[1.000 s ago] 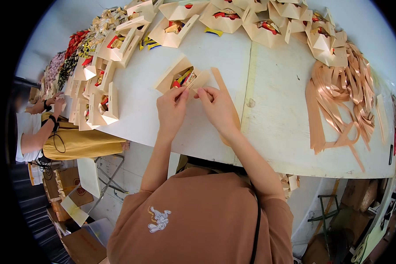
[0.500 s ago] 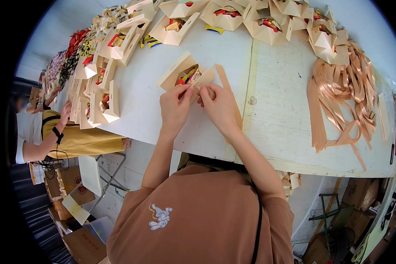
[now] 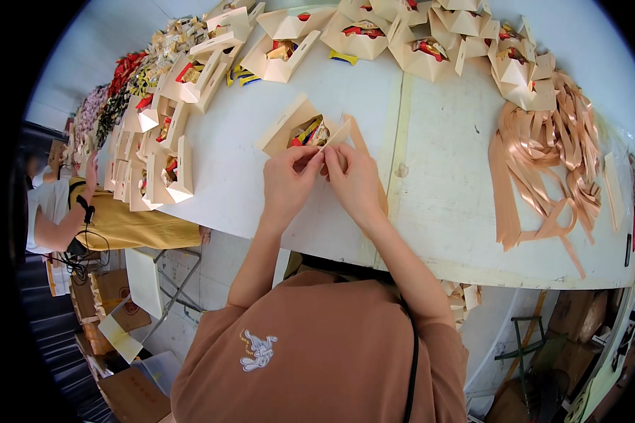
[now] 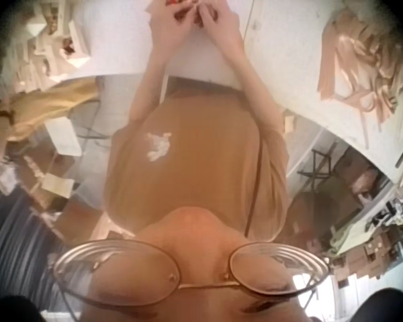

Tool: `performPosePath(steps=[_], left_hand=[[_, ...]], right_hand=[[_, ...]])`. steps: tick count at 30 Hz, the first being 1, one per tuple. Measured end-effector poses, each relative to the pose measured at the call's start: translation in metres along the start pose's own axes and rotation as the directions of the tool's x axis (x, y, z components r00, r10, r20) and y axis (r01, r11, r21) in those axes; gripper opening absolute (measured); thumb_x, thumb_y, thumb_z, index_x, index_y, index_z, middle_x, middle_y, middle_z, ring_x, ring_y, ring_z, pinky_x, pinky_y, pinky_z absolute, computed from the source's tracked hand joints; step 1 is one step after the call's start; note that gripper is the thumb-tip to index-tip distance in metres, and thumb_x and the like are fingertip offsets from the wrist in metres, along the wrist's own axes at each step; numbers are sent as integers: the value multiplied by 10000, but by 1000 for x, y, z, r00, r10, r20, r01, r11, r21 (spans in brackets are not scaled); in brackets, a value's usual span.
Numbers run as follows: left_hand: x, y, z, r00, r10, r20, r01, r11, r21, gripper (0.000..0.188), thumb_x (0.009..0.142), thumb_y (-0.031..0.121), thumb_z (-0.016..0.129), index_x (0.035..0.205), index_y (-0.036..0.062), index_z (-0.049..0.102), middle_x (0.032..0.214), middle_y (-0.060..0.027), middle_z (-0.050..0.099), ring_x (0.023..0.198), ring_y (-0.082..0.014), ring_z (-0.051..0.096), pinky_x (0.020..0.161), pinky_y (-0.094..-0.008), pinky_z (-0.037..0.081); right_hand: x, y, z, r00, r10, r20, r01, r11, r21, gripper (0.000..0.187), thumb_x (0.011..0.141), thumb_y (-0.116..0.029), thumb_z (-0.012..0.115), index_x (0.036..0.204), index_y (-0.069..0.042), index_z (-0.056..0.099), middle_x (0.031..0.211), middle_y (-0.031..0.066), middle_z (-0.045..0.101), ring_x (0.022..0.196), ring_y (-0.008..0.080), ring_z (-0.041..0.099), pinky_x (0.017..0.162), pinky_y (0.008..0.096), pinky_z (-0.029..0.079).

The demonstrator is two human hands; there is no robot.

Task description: The person assembles small wooden gift boxes by placing wrapped candies inside, threading a ribbon through the frame, and tying a knot to secure the contents. The person repeats this process for multiple boxes, placing finished units on the table.

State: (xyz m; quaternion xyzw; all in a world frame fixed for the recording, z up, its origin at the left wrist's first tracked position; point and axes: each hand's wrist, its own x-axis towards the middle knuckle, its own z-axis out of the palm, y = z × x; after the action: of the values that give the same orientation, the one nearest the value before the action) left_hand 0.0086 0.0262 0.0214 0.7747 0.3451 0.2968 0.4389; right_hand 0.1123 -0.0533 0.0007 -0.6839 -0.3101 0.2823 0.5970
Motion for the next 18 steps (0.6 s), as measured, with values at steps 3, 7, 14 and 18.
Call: performPosePath(steps=[3, 7, 14, 18], left_hand=[[0, 6, 1, 998, 19, 61, -17, 999, -40, 159, 906, 138, 665, 915, -11, 722, 812, -118, 719, 718, -245, 713, 673, -333, 553], [9, 9, 1, 979, 134, 154, -166, 961, 220, 168, 919, 142, 650, 879, -13, 702, 765, -119, 692, 682, -231, 679, 638, -330, 515], [20, 1, 22, 955, 253, 154, -287, 917, 278, 150, 886, 127, 646, 790, 11, 644, 736, -111, 650, 673, -297, 627, 622, -403, 481], [18, 1, 29, 954, 273, 123, -299, 878, 373, 127, 876, 131, 652, 791, 40, 627, 743, -94, 641, 688, -287, 629, 620, -402, 490]], right_hand=[[-2, 7, -2, 1000, -5, 7, 5, 1000, 9, 320, 1036, -220, 493, 913, 20, 664, 619, 71, 614, 562, 146, 615, 564, 295, 493], [-2, 9, -12, 997, 61, 55, -63, 997, 48, 369, 1059, -238, 432, 896, 19, 641, 631, 74, 610, 538, 149, 577, 543, 302, 481], [8, -1, -30, 969, 220, 111, -222, 975, 7, 435, 1050, -300, 435, 858, 25, 652, 606, 65, 593, 524, 143, 569, 518, 303, 463], [16, -1, -33, 973, 211, 92, -189, 961, -202, 494, 1020, -366, 469, 806, 28, 677, 593, 101, 607, 528, 185, 591, 555, 355, 482]])
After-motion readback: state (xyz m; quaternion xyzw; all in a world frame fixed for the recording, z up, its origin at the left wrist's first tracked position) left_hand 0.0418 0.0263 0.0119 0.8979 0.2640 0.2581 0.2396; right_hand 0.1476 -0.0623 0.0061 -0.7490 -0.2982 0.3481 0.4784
